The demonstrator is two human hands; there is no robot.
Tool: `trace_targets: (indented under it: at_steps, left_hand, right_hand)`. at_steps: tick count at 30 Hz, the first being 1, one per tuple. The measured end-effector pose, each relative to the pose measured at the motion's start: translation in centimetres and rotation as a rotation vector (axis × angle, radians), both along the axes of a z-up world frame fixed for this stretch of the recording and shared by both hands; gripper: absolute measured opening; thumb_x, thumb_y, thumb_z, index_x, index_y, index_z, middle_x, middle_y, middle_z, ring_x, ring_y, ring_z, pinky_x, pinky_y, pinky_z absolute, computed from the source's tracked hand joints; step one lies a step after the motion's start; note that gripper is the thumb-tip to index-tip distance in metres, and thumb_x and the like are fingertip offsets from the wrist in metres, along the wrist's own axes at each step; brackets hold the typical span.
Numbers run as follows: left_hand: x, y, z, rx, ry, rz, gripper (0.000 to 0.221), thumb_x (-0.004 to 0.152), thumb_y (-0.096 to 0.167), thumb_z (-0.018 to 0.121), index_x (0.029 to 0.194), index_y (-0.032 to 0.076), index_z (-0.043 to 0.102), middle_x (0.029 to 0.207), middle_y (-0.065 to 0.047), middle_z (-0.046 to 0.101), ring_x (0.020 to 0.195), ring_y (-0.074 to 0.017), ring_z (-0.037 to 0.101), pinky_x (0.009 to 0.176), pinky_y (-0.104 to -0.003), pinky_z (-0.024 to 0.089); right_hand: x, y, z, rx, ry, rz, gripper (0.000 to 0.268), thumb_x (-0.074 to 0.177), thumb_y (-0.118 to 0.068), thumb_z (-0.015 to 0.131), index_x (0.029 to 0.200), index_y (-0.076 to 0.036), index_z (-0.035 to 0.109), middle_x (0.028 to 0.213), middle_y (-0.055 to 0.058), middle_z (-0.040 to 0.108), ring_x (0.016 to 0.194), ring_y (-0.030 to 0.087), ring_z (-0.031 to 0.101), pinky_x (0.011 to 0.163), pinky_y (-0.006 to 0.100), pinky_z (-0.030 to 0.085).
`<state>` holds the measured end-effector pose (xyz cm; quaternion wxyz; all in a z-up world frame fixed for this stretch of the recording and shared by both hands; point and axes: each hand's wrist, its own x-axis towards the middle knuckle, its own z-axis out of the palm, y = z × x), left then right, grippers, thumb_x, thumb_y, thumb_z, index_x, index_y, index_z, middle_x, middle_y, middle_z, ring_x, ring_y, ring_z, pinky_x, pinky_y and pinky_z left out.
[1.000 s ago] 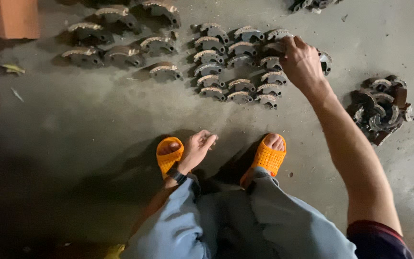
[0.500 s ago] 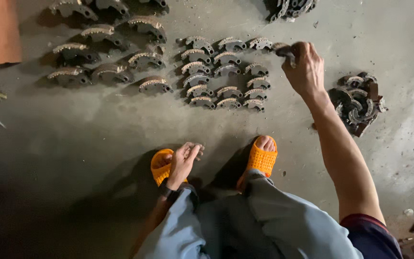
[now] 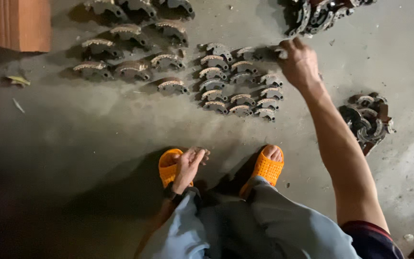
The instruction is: The person sorts a large pile of motorcycle brake shoes on the floor by picking them up by hand and arranging them into smaller grouped piles.
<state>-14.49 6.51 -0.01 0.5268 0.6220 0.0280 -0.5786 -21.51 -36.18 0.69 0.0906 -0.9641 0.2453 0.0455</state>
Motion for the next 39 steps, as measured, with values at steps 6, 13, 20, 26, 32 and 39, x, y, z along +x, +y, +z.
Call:
trace_targets:
  at_steps: [6, 13, 20, 26, 32, 39]
  left_hand:
    - [1.4, -1.6, 2.7, 0.12, 0.024, -0.149, 0.024, 0.094, 0.027, 0.055, 0.096, 0.006, 0.066, 0.097, -0.007, 0.074, 0.086, -0.0158, 0.069, 0.071, -0.026, 0.056]
    - [2.0, -0.4, 3.7, -0.031, -0.162, -0.074, 0.021, 0.095, 0.021, 0.056, 0.091, 0.004, 0.067, 0.087, -0.006, 0.073, 0.079, -0.0124, 0.067, 0.068, -0.027, 0.055]
    - [2.4, 0.8, 4.2, 0.135, -0.056, -0.041, 0.018, 0.094, 0.021, 0.055, 0.096, 0.008, 0.068, 0.085, -0.005, 0.07, 0.075, -0.014, 0.065, 0.068, -0.026, 0.053]
    - [1.5, -0.1, 3.1, 0.069, -0.006, -0.003, 0.018, 0.092, 0.021, 0.059, 0.08, 0.007, 0.062, 0.083, -0.006, 0.072, 0.075, -0.0128, 0.067, 0.068, -0.025, 0.056]
    - [2.1, -0.5, 2.7, 0.042, -0.075, -0.048, 0.017, 0.093, 0.018, 0.059, 0.091, 0.004, 0.067, 0.09, -0.009, 0.075, 0.08, -0.0156, 0.072, 0.068, -0.027, 0.058]
    - [3.8, -1.2, 4.7, 0.2, 0.036, -0.034, 0.025, 0.092, 0.022, 0.056, 0.097, 0.003, 0.072, 0.095, -0.008, 0.077, 0.082, -0.0161, 0.07, 0.07, -0.027, 0.056]
  right_hand:
    - [7.1, 4.0, 6.4, 0.126, -0.212, 0.091, 0.024, 0.09, -0.002, 0.078, 0.113, -0.001, 0.07, 0.102, 0.016, 0.064, 0.074, 0.023, 0.065, 0.055, 0.031, 0.06]
    - [13.8, 8.2, -0.3, 0.116, 0.207, 0.044, 0.045, 0.085, -0.004, 0.06, 0.128, -0.006, 0.047, 0.117, 0.017, 0.045, 0.1, 0.03, 0.045, 0.063, 0.041, 0.054]
    - [14.7, 7.2, -1.2, 0.113, 0.162, 0.07, 0.021, 0.093, -0.008, 0.055, 0.112, 0.001, 0.058, 0.084, 0.014, 0.064, 0.055, 0.022, 0.056, 0.039, 0.034, 0.045]
    - [14.9, 7.7, -1.2, 0.146, 0.348, 0.058, 0.039, 0.095, -0.005, 0.053, 0.135, -0.004, 0.051, 0.117, 0.02, 0.059, 0.093, 0.029, 0.058, 0.066, 0.038, 0.057]
    - [16.0, 5.1, 2.5, 0.258, 0.254, 0.046, 0.012, 0.099, -0.006, 0.056, 0.108, -0.002, 0.064, 0.089, 0.015, 0.066, 0.058, 0.017, 0.06, 0.041, 0.029, 0.051]
    - [20.3, -3.2, 0.1, 0.064, 0.136, 0.038, 0.018, 0.098, -0.001, 0.052, 0.108, 0.001, 0.066, 0.09, 0.018, 0.066, 0.063, 0.025, 0.057, 0.05, 0.038, 0.046]
